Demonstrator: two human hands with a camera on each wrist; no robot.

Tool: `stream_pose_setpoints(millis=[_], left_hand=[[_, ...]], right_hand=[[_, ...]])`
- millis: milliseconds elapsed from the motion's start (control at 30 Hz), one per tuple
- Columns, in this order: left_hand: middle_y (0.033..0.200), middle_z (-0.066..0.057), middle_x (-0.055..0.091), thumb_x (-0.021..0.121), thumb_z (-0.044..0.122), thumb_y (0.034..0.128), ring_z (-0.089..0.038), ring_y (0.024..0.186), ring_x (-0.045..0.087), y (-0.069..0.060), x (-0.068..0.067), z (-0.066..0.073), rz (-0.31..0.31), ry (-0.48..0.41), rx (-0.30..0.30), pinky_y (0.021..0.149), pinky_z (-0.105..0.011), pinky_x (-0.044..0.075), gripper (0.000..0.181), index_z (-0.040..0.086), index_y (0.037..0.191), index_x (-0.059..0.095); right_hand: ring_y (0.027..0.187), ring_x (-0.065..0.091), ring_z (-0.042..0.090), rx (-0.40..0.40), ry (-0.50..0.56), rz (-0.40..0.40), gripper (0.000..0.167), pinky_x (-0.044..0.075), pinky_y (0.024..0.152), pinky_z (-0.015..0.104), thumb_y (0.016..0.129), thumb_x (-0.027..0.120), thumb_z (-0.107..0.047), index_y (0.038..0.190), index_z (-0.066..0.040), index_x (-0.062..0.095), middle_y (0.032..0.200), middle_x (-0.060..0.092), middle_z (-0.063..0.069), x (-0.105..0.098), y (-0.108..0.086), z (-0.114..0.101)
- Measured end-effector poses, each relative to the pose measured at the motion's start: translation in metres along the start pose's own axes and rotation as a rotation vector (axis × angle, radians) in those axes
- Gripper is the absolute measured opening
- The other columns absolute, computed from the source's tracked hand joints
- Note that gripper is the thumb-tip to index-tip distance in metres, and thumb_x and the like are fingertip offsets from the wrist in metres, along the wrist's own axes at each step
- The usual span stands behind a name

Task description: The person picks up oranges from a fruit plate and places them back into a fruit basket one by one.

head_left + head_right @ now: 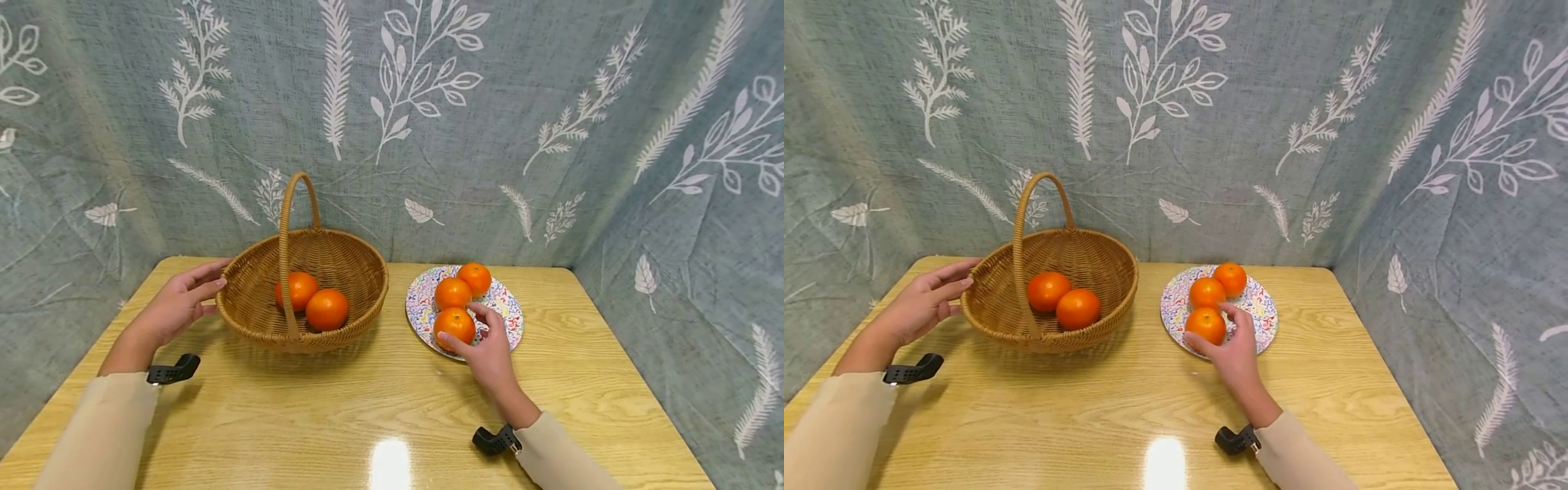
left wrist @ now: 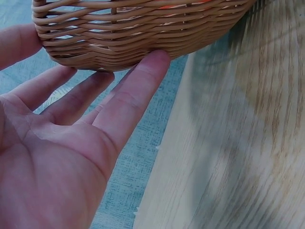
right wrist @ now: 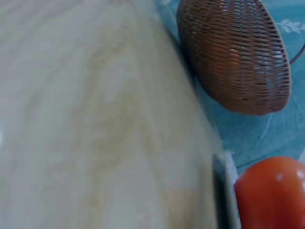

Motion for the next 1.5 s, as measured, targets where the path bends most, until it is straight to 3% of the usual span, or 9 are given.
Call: stream_pose_setpoints(millis=[300, 700, 1233, 1500], left_hand=[[0.138, 0.019, 0.047, 0.047, 0.021, 0.1112, 0.007, 0.117, 0.061, 0.000, 0.001, 0.003, 0.000, 0.030, 0.002, 0.086, -0.018, 0.059, 0.064, 0.003, 0.164, 0.017], [0.137, 0.018, 0.052, 0.046, 0.015, 0.1111, 0.004, 0.116, 0.064, 0.001, 0.001, 0.000, -0.009, -0.030, 0.018, 0.085, -0.020, 0.060, 0.061, 0.001, 0.164, 0.018], [0.137, 0.019, 0.049, 0.048, 0.020, 0.1107, 0.006, 0.116, 0.063, 0.002, 0.000, 0.000, -0.006, -0.016, -0.021, 0.087, -0.021, 0.060, 0.065, 0.002, 0.164, 0.016], [0.137, 0.019, 0.050, 0.047, 0.017, 0.1108, 0.005, 0.116, 0.063, 0.004, -0.002, 0.001, -0.026, -0.029, -0.020, 0.087, -0.023, 0.061, 0.063, 0.001, 0.164, 0.017]], right_hand=[[0.122, 0.050, 0.027, 0.050, 0.001, -0.040, 0.081, 0.046, 0.103, 0.042, 0.076, 0.094, -0.026, 0.142, -0.008, 0.050, 0.142, 0.047, 0.011, 0.001, -0.007, 0.007], [0.126, 0.051, 0.027, 0.075, -0.007, -0.072, 0.085, 0.046, 0.103, 0.042, 0.077, 0.093, -0.026, 0.146, -0.010, 0.046, 0.144, 0.047, 0.010, 0.004, -0.003, 0.016], [0.132, 0.054, 0.028, 0.091, 0.045, -0.084, 0.082, 0.047, 0.113, 0.046, 0.077, 0.093, -0.018, 0.145, -0.008, 0.048, 0.143, 0.054, 0.012, 0.004, -0.004, 0.012], [0.130, 0.056, 0.024, 0.035, 0.096, -0.092, 0.079, 0.052, 0.106, 0.040, 0.075, 0.094, -0.017, 0.141, -0.009, 0.052, 0.141, 0.055, 0.008, 0.004, -0.005, 0.000]])
Point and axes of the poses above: each hand's wrist, its own y-axis towards the middle knuckle, its own x-axis out of the palm, z = x × y, the point moved 5 cm from there along y, towards the middle knuckle
